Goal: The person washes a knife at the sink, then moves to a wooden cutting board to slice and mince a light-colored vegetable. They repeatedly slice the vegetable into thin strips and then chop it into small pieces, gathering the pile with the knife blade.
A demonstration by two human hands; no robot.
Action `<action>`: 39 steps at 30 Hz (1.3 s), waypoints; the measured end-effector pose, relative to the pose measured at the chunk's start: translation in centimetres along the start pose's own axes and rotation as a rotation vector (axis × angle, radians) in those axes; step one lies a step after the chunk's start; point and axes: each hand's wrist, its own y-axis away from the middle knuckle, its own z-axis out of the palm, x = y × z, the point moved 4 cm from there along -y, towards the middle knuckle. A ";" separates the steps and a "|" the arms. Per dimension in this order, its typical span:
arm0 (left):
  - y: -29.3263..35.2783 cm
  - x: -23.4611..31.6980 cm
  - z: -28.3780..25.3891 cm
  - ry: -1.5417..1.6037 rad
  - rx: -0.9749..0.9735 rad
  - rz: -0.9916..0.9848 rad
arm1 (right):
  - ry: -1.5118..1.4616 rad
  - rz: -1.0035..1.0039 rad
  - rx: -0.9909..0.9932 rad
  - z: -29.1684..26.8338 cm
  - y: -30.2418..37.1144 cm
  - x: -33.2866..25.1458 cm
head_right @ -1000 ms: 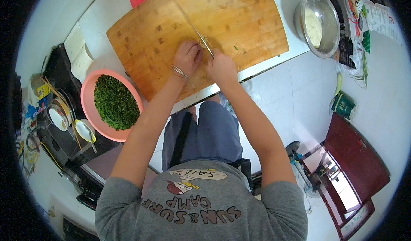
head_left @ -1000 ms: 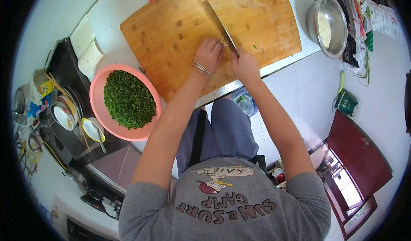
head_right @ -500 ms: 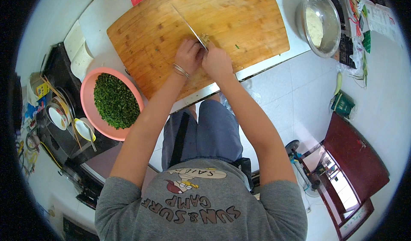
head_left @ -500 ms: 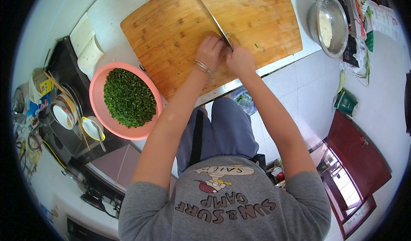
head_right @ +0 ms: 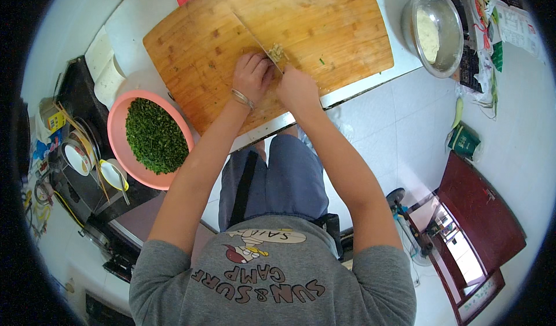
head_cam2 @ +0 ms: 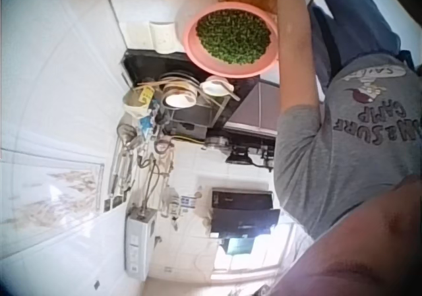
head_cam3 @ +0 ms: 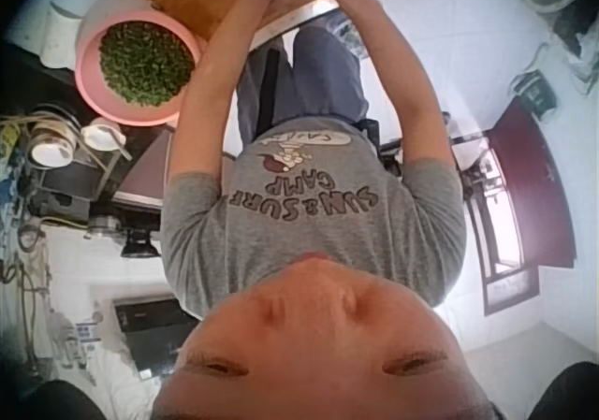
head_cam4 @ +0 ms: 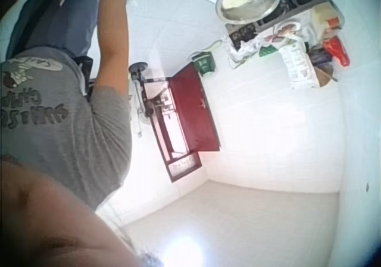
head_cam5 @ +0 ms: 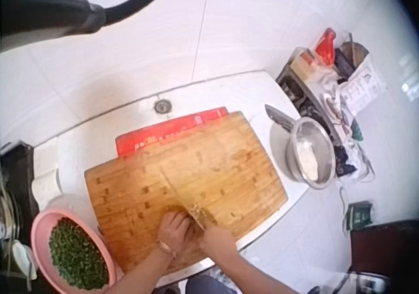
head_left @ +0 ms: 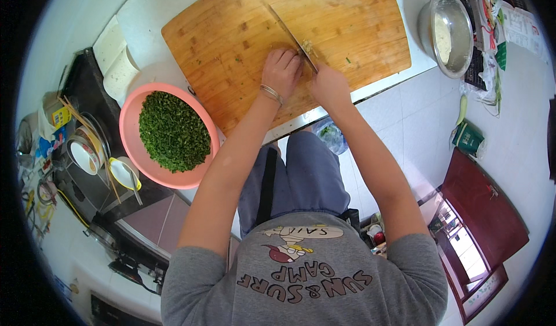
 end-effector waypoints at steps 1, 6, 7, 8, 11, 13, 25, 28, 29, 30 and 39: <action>0.0 0.0 0.0 0.000 0.000 0.003 | 0.016 0.008 0.000 0.2 -0.3 0.0; 0.1 -0.4 0.1 0.057 -0.003 0.034 | -0.108 -0.018 0.060 -0.1 -0.9 -0.4; 0.1 -0.5 0.0 0.072 0.010 0.049 | -0.127 -0.018 0.075 -0.3 -0.8 -0.4; 0.0 -0.7 -0.2 0.089 0.013 0.042 | -0.145 -0.018 0.089 -0.8 -0.4 -0.4; 0.2 0.2 -0.8 0.134 -0.010 0.024 | -0.132 0.008 0.093 -1.2 0.7 0.5; 0.0 0.2 -1.0 0.111 -0.017 0.045 | -0.088 0.003 0.069 -1.3 0.7 0.1; 0.2 -0.7 -0.2 0.079 -0.073 0.036 | -0.058 -0.024 0.074 0.4 -0.1 -0.4; 0.5 0.2 -1.4 0.102 0.016 0.031 | -0.172 -0.060 0.105 -0.4 0.2 0.2; 0.0 0.2 -1.4 0.088 0.014 0.022 | -0.150 -0.062 0.122 -0.9 0.2 0.3; -0.1 0.3 -1.6 0.070 0.006 0.007 | -0.133 -0.062 0.131 -1.1 0.6 0.0; 0.6 -0.6 -0.5 0.032 -0.040 0.031 | 0.015 0.021 0.005 -0.2 0.7 -1.2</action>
